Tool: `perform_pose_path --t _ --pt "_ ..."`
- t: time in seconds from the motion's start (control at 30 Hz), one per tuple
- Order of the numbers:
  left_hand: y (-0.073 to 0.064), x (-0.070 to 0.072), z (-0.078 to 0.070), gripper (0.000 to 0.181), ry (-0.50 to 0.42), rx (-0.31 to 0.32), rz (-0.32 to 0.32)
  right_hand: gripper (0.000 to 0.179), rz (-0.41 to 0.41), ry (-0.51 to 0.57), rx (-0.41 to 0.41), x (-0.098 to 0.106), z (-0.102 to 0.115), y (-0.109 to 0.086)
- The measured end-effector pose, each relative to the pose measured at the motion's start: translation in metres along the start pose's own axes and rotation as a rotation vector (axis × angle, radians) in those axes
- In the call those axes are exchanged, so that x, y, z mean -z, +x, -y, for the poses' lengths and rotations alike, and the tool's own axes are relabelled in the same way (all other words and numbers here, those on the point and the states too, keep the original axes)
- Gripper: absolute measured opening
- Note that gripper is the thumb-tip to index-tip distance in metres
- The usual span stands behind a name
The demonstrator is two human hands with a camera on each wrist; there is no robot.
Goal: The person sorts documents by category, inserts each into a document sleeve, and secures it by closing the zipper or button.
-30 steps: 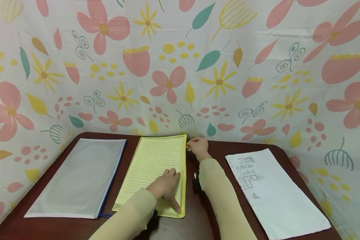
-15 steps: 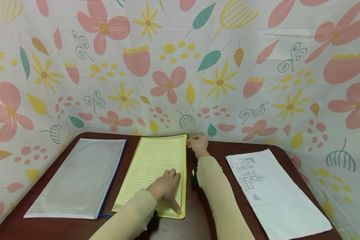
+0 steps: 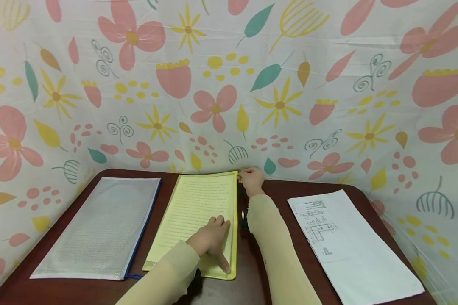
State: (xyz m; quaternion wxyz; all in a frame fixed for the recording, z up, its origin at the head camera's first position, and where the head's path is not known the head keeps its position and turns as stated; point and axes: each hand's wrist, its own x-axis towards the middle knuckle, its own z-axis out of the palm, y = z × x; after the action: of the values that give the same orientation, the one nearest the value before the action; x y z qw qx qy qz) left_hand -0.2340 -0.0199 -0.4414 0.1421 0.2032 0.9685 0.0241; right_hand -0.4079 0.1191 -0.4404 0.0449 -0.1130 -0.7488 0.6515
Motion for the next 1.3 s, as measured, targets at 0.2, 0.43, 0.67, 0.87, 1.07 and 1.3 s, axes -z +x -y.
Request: perform_pose_path --t 0.2,0.43,0.67,0.87,1.07,1.3 --pt "0.001 -0.003 -0.001 0.128 0.0 -0.017 0.003 0.016 0.045 -0.016 -0.027 0.008 0.001 -0.004" --pt "0.002 0.003 0.001 0.125 -0.056 -0.003 0.003 0.033 0.148 -0.104 -0.011 0.017 0.008 -0.014" --pt "0.0 0.006 -0.002 0.13 -0.088 0.023 0.027 0.036 0.201 -0.227 0.018 0.029 0.01 -0.028" --pt "-0.002 0.001 -0.007 0.131 -0.101 0.008 0.048 0.033 0.207 -0.244 0.05 0.05 0.006 -0.052" --pt "-0.002 -0.005 -0.005 0.132 -0.099 0.001 0.046 0.034 0.199 -0.235 0.053 0.066 0.006 -0.073" --pt "-0.004 -0.004 -0.001 0.132 -0.149 -0.013 0.039 0.035 0.195 -0.208 0.064 0.086 0.003 -0.093"
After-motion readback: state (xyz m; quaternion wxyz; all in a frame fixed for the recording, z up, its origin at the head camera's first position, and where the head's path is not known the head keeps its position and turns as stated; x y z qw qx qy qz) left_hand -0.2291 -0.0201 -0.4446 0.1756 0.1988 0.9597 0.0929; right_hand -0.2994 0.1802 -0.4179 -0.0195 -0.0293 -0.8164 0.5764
